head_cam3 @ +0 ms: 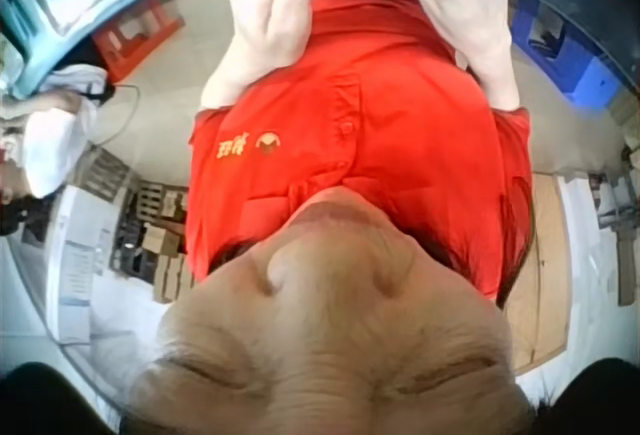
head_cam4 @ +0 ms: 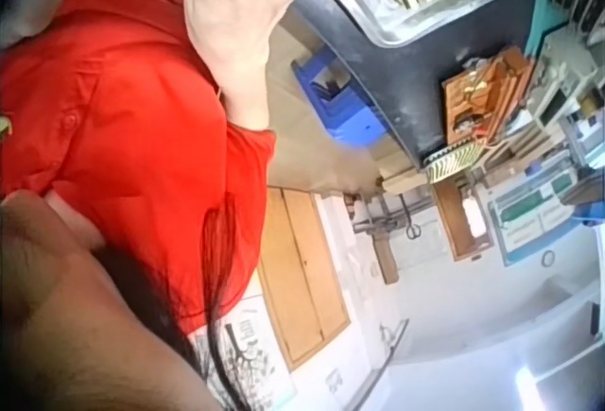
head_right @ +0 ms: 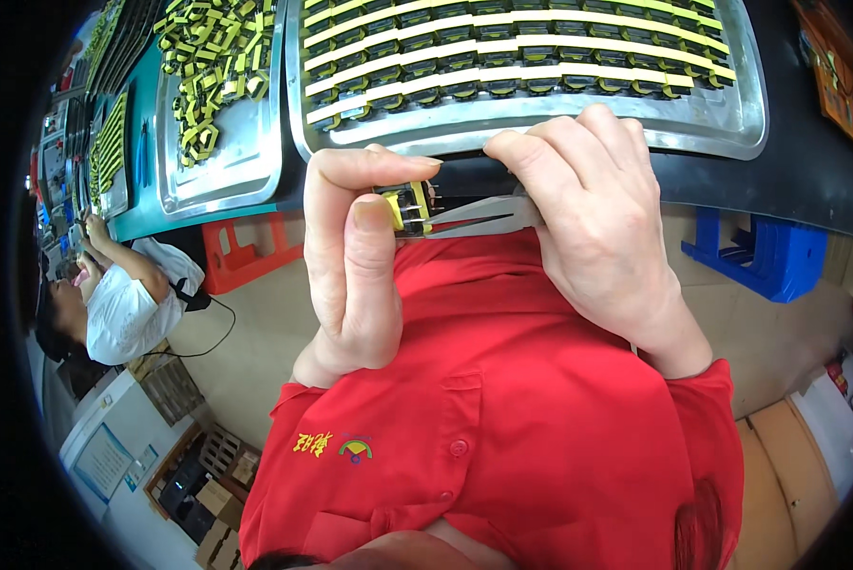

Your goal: Assembling small electronic components, such as transformers, by hand and using assembly tools at a factory workbench.

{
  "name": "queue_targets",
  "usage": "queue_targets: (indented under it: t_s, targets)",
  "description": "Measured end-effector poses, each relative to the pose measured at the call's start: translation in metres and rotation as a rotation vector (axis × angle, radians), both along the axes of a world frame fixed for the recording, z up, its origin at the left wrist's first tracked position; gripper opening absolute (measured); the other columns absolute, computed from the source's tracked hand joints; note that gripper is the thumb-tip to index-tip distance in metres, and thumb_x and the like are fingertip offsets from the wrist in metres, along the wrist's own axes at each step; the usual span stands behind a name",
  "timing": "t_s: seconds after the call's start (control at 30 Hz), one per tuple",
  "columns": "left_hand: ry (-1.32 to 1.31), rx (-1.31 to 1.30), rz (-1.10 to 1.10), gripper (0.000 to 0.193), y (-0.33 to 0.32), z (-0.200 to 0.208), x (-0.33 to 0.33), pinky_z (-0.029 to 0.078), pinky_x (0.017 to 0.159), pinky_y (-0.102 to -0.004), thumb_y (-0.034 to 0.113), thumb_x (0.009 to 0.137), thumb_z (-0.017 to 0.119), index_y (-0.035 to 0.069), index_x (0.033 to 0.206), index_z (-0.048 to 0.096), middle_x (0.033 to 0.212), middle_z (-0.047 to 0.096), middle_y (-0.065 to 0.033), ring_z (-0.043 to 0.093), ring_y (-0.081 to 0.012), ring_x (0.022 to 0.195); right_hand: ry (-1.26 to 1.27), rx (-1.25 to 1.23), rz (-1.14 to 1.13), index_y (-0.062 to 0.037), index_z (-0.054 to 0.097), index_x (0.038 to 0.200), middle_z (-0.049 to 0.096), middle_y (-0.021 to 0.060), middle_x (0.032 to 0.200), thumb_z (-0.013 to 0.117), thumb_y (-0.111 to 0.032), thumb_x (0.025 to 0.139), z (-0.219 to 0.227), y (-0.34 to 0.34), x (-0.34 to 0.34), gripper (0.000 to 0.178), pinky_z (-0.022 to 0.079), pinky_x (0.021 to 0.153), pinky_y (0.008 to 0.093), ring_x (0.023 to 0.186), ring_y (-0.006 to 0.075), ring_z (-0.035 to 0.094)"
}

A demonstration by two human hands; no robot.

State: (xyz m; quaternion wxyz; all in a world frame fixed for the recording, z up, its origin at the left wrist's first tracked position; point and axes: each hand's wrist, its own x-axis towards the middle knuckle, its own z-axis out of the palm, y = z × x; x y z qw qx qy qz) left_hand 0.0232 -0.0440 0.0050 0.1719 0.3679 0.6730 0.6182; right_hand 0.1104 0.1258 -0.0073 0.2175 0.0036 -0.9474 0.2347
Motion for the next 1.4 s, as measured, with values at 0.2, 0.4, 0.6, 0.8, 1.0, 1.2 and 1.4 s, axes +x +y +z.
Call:
queue_targets:
  t_s: [0.2, 0.4, 0.6, 0.8, 1.0, 1.2, 1.4]
  targets:
    - [-0.038, -0.064, -0.009, 0.030, 0.001, 0.003, 0.002, 0.038, 0.093, -0.0301, 0.023, 0.103, 0.034, -0.001, 0.111, 0.050, 0.107, 0.058, -0.0125, 0.052, -0.0168, 0.099, -0.029, -0.039, -0.011, -0.0050, 0.065, 0.100, 0.059, 0.0068, 0.085, 0.059, 0.010, 0.061, 0.002, 0.002, 0.002, 0.042, 0.038, 0.071, 0.0349, 0.078, 0.0261, 0.051]
    - [-0.044, -0.069, -0.044, 0.029, 0.001, 0.002, 0.002, 0.039, 0.092, -0.0304, 0.022, 0.103, 0.034, -0.001, 0.112, 0.049, 0.107, 0.059, -0.0132, 0.052, -0.0168, 0.098, -0.020, -0.017, -0.017, -0.0047, 0.065, 0.100, 0.059, 0.0069, 0.085, 0.060, 0.009, 0.061, 0.000, 0.002, 0.001, 0.042, 0.039, 0.070, 0.0350, 0.077, 0.0263, 0.051]
    - [-0.090, -0.025, -0.031, 0.029, 0.003, 0.001, 0.004, 0.040, 0.089, -0.0295, 0.023, 0.103, 0.035, -0.001, 0.110, 0.049, 0.105, 0.058, -0.0134, 0.051, -0.0153, 0.093, 0.056, -0.023, 0.009, -0.0040, 0.065, 0.101, 0.056, 0.0053, 0.079, 0.061, 0.004, 0.063, -0.008, 0.003, -0.001, 0.038, 0.039, 0.063, 0.0350, 0.070, 0.0246, 0.048]
    - [-0.154, 0.016, -0.026, 0.028, -0.002, -0.001, 0.001, 0.039, 0.081, -0.0275, 0.023, 0.102, 0.035, -0.001, 0.110, 0.048, 0.101, 0.057, -0.0118, 0.048, -0.0126, 0.086, -0.021, -0.067, 0.027, -0.0021, 0.067, 0.102, 0.062, 0.0103, 0.084, 0.054, 0.015, 0.056, 0.000, -0.001, -0.003, 0.051, 0.045, 0.063, 0.0340, 0.071, 0.0266, 0.052]
    - [-0.258, 0.081, -0.027, 0.031, 0.001, 0.000, 0.007, 0.041, 0.074, -0.0244, 0.027, 0.103, 0.037, -0.001, 0.112, 0.048, 0.100, 0.056, -0.0102, 0.048, -0.0107, 0.082, -0.038, -0.149, 0.050, -0.0026, 0.064, 0.101, 0.060, 0.0099, 0.084, 0.057, 0.012, 0.060, 0.002, -0.001, -0.003, 0.044, 0.043, 0.066, 0.0356, 0.075, 0.0280, 0.052]
    - [-0.204, 0.144, -0.081, 0.044, 0.001, -0.014, -0.002, 0.049, 0.088, -0.0321, 0.019, 0.096, 0.059, -0.004, 0.130, 0.041, 0.124, 0.055, -0.0191, 0.059, -0.0199, 0.099, -0.087, -0.166, -0.019, -0.0043, 0.061, 0.101, 0.057, 0.0087, 0.088, 0.058, 0.014, 0.059, 0.009, -0.001, -0.001, 0.046, 0.040, 0.074, 0.0366, 0.082, 0.0292, 0.051]
    - [-0.028, 0.097, -0.059, 0.033, -0.001, -0.013, -0.009, 0.046, 0.096, -0.0330, 0.005, 0.093, 0.060, -0.005, 0.122, 0.047, 0.113, 0.062, -0.0213, 0.060, -0.0233, 0.108, -0.131, -0.139, -0.037, -0.0033, 0.060, 0.102, 0.058, 0.0115, 0.093, 0.054, 0.010, 0.066, 0.013, -0.002, 0.001, 0.039, 0.040, 0.079, 0.0368, 0.085, 0.0313, 0.051]
